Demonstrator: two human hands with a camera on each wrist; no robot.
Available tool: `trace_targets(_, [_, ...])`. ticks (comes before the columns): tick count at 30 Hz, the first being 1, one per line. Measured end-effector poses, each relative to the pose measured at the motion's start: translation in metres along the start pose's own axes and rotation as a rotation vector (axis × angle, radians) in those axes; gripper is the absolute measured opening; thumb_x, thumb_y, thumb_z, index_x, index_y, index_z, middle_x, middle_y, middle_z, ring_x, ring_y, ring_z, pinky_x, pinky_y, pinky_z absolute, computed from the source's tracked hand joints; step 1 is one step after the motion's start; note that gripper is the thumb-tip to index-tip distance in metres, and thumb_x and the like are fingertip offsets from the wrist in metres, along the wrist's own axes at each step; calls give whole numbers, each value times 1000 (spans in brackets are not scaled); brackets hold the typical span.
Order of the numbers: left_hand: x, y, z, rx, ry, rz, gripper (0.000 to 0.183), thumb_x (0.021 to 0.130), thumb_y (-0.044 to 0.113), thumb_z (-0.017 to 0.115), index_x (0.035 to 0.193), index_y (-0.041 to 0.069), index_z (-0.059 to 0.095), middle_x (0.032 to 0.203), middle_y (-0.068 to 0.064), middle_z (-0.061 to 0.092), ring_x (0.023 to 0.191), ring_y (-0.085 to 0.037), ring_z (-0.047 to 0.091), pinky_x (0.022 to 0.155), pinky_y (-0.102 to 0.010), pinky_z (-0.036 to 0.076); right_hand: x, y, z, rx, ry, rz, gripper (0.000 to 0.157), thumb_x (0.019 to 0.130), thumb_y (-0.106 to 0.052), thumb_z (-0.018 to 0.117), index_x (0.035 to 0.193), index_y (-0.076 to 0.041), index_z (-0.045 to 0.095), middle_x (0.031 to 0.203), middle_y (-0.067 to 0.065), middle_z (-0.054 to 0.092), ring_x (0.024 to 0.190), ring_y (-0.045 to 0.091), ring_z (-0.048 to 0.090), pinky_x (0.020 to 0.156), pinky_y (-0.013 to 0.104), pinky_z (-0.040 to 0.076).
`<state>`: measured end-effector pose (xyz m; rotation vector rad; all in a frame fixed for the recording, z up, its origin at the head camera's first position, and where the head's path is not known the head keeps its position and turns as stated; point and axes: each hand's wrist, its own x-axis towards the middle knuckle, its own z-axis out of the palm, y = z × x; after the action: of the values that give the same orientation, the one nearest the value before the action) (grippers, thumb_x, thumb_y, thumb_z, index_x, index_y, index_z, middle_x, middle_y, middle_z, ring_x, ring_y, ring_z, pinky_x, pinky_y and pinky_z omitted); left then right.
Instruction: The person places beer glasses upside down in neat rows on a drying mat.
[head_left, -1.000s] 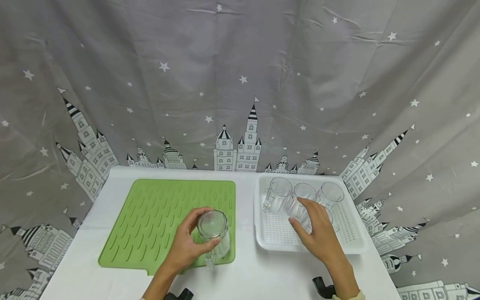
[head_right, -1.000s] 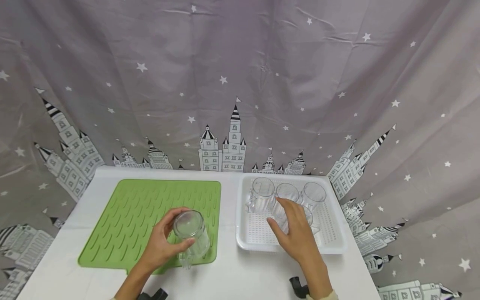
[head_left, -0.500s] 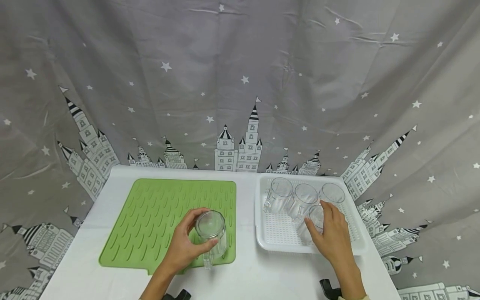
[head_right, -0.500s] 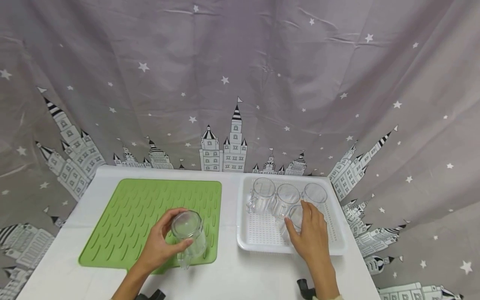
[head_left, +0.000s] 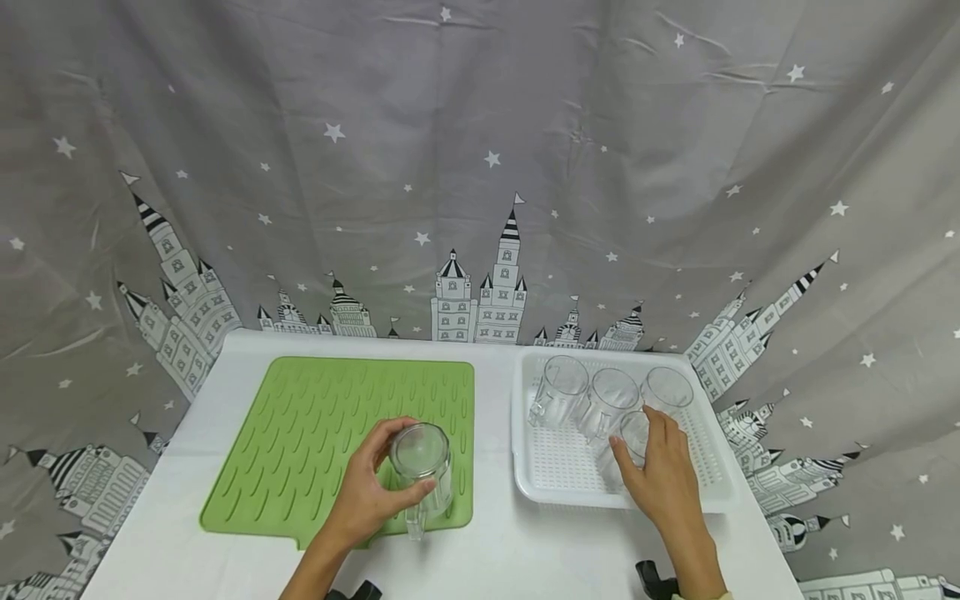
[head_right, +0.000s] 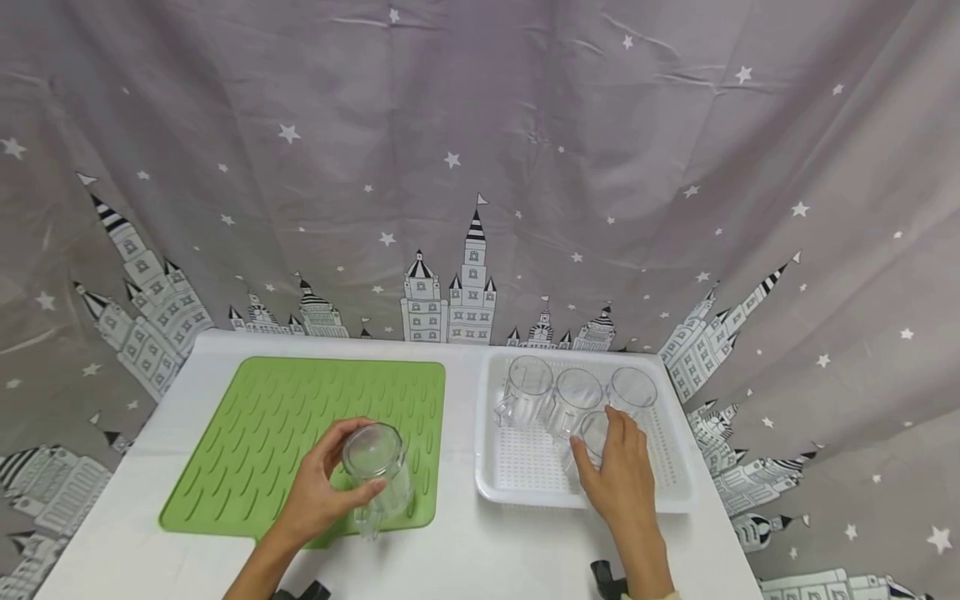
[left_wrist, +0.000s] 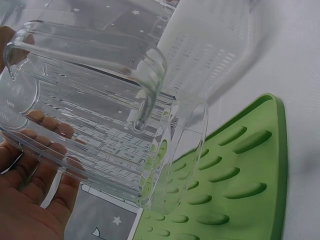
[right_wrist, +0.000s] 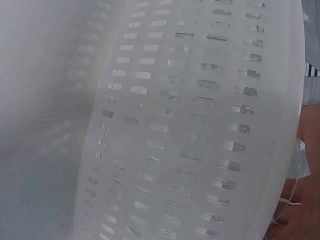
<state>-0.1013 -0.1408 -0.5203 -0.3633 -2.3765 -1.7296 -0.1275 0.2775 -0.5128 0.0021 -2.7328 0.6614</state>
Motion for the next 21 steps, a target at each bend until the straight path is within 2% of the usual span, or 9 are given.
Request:
trace_targets(9, [0, -2, 0, -1, -3, -31, 75, 80, 14, 95, 145, 24, 60, 138, 4, 67, 122, -4, 64, 113, -39, 51, 1, -1, 1, 0, -14, 14, 75, 101, -33, 74, 156, 7, 43, 157, 32, 47, 141, 48, 46, 105, 68, 51])
trace_targets(14, [1, -3, 0, 18, 10, -16, 76, 78, 13, 96, 145, 22, 61, 138, 2, 67, 120, -4, 64, 111, -40, 52, 0, 0, 2, -3, -16, 17, 76, 101, -33, 75, 156, 8, 43, 157, 33, 46, 142, 49, 45, 105, 69, 51])
trace_targets(21, [1, -5, -3, 20, 8, -35, 77, 78, 13, 96, 145, 22, 60, 138, 4, 67, 120, -4, 64, 113, -41, 51, 0, 1, 1, -3, -12, 14, 75, 101, -33, 74, 155, 8, 43, 155, 33, 47, 143, 49, 44, 107, 69, 50])
